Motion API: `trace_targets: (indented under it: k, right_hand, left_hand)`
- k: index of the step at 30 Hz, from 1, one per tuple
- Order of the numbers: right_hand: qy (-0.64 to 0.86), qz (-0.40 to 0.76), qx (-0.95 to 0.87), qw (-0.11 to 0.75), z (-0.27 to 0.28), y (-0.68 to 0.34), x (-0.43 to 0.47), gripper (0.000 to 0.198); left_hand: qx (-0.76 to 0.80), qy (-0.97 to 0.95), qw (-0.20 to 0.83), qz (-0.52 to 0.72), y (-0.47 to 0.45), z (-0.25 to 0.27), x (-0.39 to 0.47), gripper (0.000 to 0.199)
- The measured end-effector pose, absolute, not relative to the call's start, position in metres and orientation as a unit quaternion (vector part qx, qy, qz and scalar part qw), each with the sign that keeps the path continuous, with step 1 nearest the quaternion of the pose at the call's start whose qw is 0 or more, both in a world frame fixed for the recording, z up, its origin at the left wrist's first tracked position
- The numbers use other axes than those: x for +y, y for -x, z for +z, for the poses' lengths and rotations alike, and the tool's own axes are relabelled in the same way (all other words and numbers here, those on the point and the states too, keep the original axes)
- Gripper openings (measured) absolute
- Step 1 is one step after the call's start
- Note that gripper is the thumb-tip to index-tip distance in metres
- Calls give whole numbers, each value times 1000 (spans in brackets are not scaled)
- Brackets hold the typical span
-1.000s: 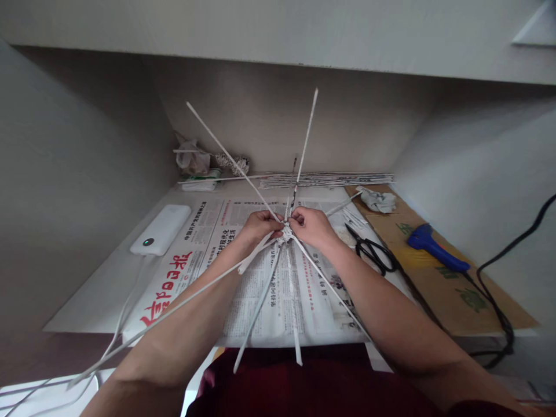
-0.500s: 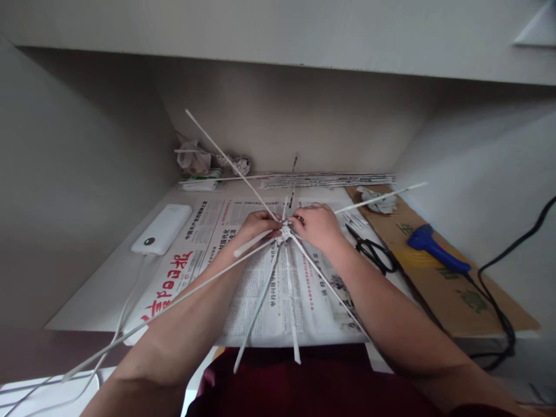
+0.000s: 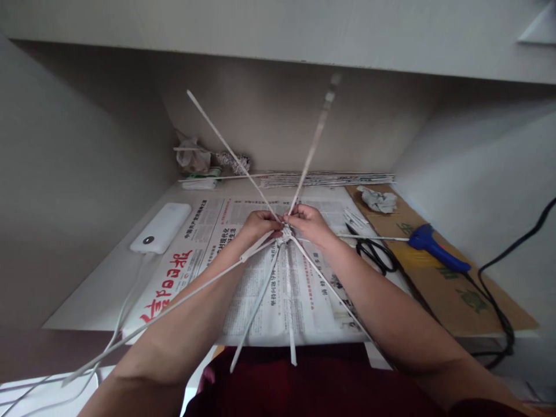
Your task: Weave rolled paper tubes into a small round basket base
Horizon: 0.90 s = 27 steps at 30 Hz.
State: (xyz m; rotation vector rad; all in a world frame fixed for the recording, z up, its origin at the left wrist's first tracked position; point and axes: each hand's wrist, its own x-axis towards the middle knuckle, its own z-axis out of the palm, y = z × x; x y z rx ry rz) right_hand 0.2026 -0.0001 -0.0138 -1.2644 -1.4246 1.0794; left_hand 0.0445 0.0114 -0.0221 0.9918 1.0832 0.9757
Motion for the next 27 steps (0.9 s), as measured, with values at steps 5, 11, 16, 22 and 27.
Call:
trace_targets:
  k: [5, 11, 16, 22, 27]
  right_hand:
    - [572, 322, -653, 378, -9, -213, -2, 29]
    - [615, 288, -637, 365, -8, -213, 0, 15]
    - [583, 300, -659, 368, -11, -215, 2, 9]
    - [589, 282, -668, 357, -11, -218, 2, 6]
    - [581, 274, -679, 355, -6, -216, -3, 8]
  left_hand:
    - [467, -418, 653, 426, -43, -21, 12, 13]
    - [480, -362, 655, 458, -45, -11, 9, 17]
    - [466, -347, 668, 465, -44, -9, 8, 16]
    - [459, -345, 688, 444, -42, -6, 9, 16]
    - [477, -356, 662, 455, -47, -7, 7, 20]
